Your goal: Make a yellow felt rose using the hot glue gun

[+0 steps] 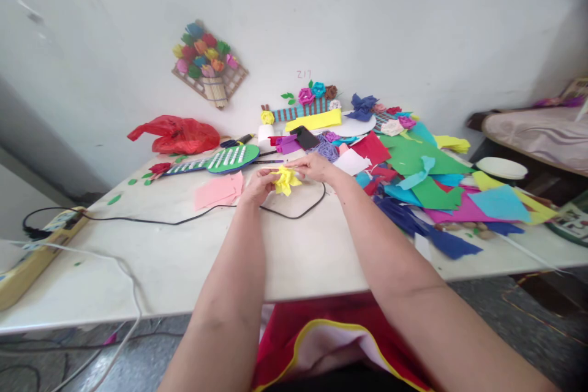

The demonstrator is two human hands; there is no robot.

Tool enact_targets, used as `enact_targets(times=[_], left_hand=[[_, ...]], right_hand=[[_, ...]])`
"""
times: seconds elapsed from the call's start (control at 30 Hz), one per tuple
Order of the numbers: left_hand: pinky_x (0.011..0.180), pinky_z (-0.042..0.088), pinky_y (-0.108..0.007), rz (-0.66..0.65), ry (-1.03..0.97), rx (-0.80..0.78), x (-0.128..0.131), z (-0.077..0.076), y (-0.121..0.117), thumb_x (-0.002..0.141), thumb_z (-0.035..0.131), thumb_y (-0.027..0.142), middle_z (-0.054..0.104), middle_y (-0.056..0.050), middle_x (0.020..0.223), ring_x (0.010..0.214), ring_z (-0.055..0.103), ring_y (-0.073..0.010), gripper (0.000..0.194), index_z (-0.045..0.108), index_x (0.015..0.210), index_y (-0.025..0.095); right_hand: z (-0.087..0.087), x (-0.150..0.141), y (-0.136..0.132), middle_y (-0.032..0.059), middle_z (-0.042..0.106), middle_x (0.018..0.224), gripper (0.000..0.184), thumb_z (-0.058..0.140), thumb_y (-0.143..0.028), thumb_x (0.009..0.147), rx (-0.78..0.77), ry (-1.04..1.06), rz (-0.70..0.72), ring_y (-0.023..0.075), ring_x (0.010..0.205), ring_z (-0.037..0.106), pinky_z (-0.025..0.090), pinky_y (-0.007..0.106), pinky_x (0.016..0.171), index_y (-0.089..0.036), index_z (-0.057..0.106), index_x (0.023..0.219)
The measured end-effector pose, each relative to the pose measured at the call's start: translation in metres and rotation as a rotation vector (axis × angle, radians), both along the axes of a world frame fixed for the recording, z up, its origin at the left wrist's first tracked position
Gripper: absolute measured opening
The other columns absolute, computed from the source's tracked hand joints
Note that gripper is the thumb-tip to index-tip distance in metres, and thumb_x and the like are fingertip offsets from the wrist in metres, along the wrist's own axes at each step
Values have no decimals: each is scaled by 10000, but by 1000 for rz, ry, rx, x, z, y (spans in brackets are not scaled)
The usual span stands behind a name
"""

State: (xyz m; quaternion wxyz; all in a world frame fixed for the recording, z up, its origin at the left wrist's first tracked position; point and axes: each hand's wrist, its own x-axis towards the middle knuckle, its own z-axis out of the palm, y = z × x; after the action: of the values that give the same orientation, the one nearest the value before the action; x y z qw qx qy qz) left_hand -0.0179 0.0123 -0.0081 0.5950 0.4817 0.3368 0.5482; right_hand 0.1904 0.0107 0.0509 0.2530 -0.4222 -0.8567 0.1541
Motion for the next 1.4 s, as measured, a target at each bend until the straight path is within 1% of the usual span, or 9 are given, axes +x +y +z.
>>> enact_targets(times=[0.2,0.37,0.5,0.63,0.8,0.93,1.03,1.27,1.4], left_hand=[[517,519,-250,1,0,-2,1,3,-4,462,853,208,702,-36,683,571,661,-165,362,668,766,138],[536,530,-277,-17,-27,-9,1,4,-4,515,798,234,707,-68,715,643,689,-209,297,672,766,137],[554,558,-312,25,-91,-73,2,6,-2,561,731,253,704,-76,718,705,708,-245,222,657,741,145],[550,561,-312,69,-65,-94,3,7,-2,551,729,245,701,-79,700,741,714,-263,210,655,717,140],[543,533,-289,71,-20,-20,2,4,-2,520,776,287,706,-81,687,754,714,-268,247,677,695,143],[523,501,-278,77,11,-6,1,2,0,526,805,304,681,-59,633,700,702,-248,261,696,703,146],[512,489,-277,88,17,4,1,2,0,508,820,288,675,-60,615,663,688,-237,236,682,644,154],[509,477,-280,99,32,7,3,3,-3,478,805,272,681,-77,618,661,682,-242,204,674,577,152],[521,482,-276,74,20,10,2,3,-2,489,787,276,681,-67,622,684,688,-241,196,664,585,156]], right_hand=[[-5,-1,4,-7,683,635,379,579,-203,884,-23,30,3,88,587,483,355,215,648,-183,713,1237],[-5,-3,4,22,750,784,382,572,-183,867,6,53,25,95,621,526,390,211,656,-194,730,1215],[-5,-4,4,25,768,856,377,566,-172,866,20,48,14,104,656,564,400,209,669,-223,743,1195],[-4,-6,3,17,754,816,377,571,-165,860,21,52,22,107,663,568,400,214,686,-229,747,1187],[-5,-7,2,3,685,692,378,552,-164,868,31,48,22,89,593,464,366,213,652,-203,746,1189],[-5,-7,1,-31,582,582,393,532,-179,877,12,60,37,82,549,410,342,212,625,-191,729,1216],[-4,-7,-1,-37,560,562,403,520,-168,879,-1,69,61,81,545,415,345,210,630,-188,724,1226],[-3,-8,-2,5,707,714,390,539,-150,882,9,47,57,97,625,506,364,218,673,-205,729,1217],[-3,-8,-2,11,738,757,383,546,-149,886,16,45,51,111,672,561,374,223,694,-227,731,1211]])
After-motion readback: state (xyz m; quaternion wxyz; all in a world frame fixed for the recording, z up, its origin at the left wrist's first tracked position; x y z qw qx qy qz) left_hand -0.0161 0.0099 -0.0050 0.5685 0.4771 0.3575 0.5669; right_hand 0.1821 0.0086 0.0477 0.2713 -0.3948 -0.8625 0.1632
